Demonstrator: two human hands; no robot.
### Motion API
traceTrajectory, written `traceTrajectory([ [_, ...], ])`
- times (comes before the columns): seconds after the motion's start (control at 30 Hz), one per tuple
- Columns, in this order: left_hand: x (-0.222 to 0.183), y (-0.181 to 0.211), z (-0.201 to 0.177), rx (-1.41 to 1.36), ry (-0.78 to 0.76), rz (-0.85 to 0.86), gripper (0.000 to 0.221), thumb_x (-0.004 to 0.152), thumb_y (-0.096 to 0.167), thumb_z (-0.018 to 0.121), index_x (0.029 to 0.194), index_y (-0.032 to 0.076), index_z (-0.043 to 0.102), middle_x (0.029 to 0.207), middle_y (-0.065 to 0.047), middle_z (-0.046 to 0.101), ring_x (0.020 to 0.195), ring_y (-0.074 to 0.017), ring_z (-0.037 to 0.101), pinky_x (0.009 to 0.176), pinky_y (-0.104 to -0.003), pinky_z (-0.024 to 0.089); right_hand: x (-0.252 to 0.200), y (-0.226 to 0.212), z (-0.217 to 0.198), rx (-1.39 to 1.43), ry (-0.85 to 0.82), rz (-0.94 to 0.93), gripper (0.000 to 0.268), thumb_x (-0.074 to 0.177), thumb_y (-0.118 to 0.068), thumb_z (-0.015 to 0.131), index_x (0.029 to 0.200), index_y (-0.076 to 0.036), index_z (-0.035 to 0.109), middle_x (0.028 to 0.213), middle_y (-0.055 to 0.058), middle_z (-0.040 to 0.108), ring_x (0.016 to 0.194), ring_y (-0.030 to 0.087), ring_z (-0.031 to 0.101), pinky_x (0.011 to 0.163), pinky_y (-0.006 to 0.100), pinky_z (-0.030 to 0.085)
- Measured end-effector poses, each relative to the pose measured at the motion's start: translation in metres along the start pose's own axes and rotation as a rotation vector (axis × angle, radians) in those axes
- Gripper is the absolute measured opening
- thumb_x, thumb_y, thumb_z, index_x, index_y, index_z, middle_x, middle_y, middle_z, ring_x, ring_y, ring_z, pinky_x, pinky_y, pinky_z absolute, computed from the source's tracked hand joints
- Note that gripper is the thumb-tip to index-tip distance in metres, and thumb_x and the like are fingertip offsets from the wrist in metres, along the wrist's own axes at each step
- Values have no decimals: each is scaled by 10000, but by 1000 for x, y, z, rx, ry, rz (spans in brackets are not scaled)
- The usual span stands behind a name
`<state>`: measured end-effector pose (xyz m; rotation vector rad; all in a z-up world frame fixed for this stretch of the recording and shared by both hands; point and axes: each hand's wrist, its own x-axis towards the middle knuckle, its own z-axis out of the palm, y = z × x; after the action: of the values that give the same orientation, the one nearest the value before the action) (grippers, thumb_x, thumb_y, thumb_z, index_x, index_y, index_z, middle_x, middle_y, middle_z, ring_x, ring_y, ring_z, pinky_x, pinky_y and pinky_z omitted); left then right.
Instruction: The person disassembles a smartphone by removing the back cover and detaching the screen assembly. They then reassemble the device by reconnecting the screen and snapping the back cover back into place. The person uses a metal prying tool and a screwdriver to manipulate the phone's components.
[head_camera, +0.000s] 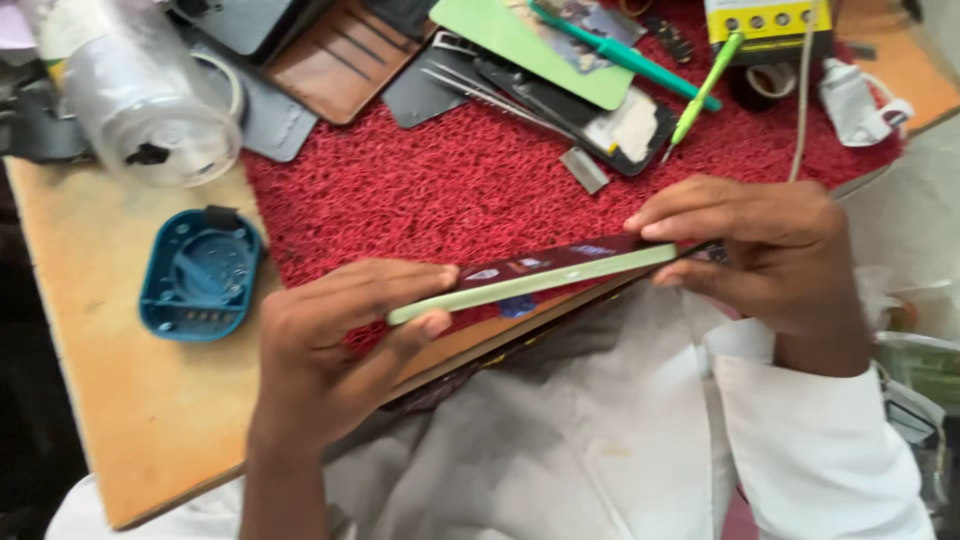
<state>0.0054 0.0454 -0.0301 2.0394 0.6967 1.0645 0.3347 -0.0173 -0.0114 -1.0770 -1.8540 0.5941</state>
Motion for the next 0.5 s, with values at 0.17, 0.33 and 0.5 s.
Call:
traceTrajectory([
  [0.17,-3,0,0,-14,-5,-27,247,849,37,799,1086,-16,758,1095,-138,795,1036,-227,797,960,-322,604,-18,26,2,93,63,-51,312,826,-65,852,1107,14,740,1074,178,757,1012,264,768,860,314,630],
  [0.33,-7,-1,-1,-51,-11,-77,244,832,4,775,1067,-57,747,1115,-181,786,1086,-261,788,996,-345,592,-18,28,10,357,144,42,469,784,-91,872,1188,23,663,1063,156,756,1003,258,745,893,353,614],
  [0.5,-10,-2,-3,-57,-39,-86,281,805,-13,771,1075,-85,733,1119,-216,775,1106,-291,783,1004,-364,599,-18,24,6,216,70,-69,273,805,-58,871,1035,-6,733,1015,144,759,958,249,770,810,323,629],
])
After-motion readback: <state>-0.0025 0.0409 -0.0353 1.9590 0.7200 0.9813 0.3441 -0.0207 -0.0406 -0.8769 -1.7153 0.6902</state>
